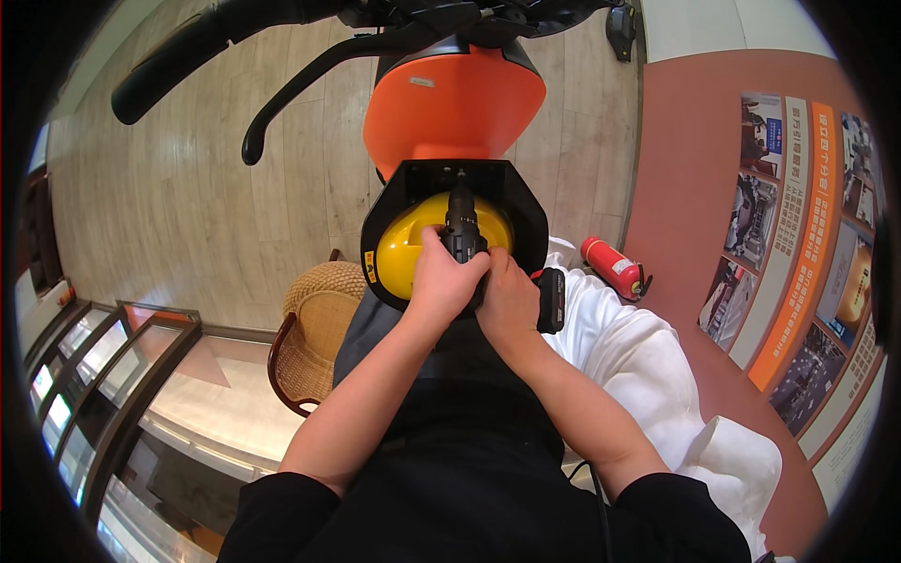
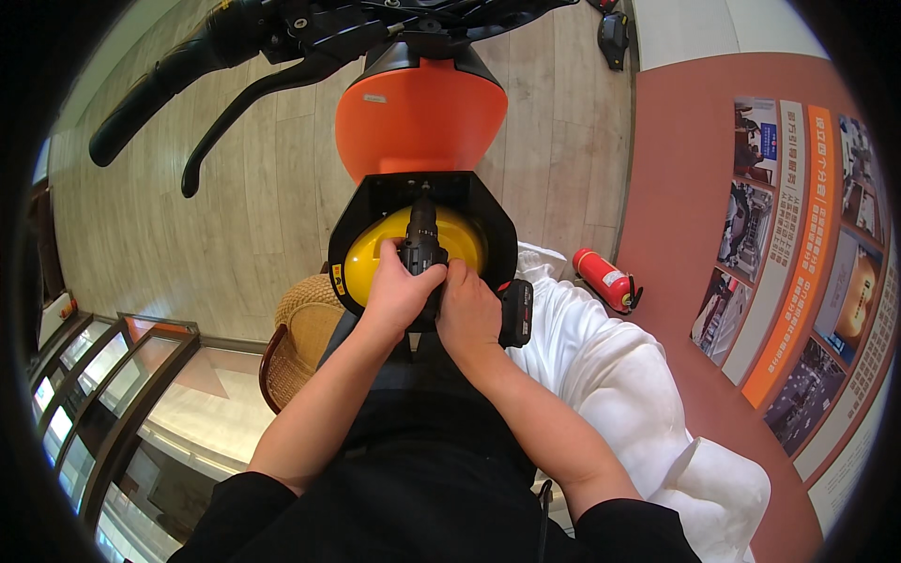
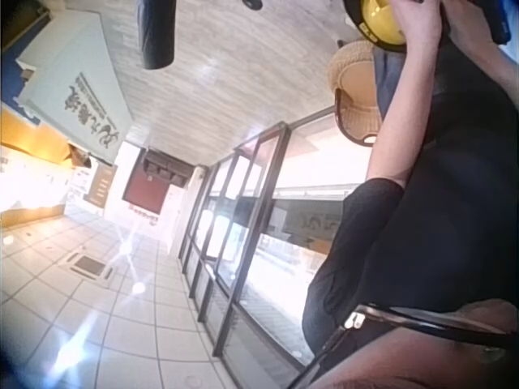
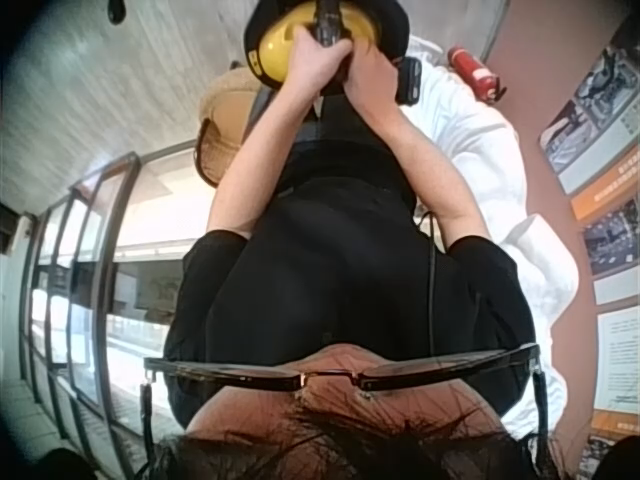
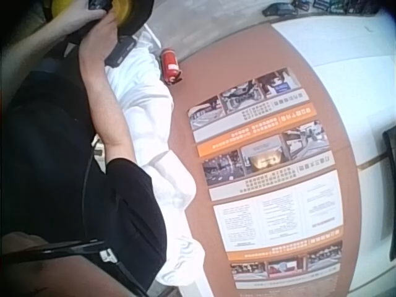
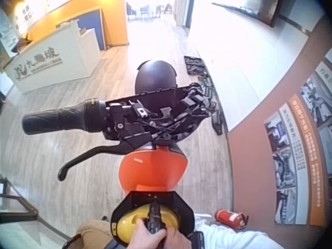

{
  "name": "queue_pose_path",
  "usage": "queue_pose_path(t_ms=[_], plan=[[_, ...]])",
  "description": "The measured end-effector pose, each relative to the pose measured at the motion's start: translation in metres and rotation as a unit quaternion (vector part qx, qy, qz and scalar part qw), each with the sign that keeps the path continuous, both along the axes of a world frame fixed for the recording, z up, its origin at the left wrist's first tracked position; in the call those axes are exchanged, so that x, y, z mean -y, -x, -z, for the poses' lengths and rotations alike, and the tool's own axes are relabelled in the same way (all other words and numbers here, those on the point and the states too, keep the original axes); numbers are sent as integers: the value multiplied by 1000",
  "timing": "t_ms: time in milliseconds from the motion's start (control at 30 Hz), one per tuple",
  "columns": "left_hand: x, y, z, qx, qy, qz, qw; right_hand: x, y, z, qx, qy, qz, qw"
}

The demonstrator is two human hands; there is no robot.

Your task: Repairing a small electric scooter component using an electric drill and hand tools.

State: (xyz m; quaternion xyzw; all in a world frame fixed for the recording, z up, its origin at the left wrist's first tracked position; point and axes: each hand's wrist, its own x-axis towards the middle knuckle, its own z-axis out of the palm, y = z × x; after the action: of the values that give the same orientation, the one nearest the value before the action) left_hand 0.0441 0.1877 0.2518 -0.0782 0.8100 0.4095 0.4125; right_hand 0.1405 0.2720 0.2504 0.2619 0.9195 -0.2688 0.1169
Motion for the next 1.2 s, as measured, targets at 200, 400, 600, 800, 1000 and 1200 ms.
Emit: queue_pose_path(t_ms=[200, 400, 600, 800, 1000, 1200], plan=[[0, -2, 2, -5, -3, -16, 1000, 1, 0, 1, -9, -3, 5, 1000], [0, -2, 0, -1, -2, -21, 1000, 2, 0, 0, -5, -6, 2, 1000], [-1, -1, -5, -2, -2, -27, 1000, 3, -1, 3, -14, -14, 1, 1000], [-1, -2, -2, -1, -10, -34, 999, 3, 0, 1, -7, -6, 9, 1000], [-1, -3, -1, 8, -11, -33, 999, 2, 0, -2, 4, -1, 13, 1000], [-3, -1, -3, 19, -14, -28, 999, -2, 0, -5, 0, 7, 19, 1000]])
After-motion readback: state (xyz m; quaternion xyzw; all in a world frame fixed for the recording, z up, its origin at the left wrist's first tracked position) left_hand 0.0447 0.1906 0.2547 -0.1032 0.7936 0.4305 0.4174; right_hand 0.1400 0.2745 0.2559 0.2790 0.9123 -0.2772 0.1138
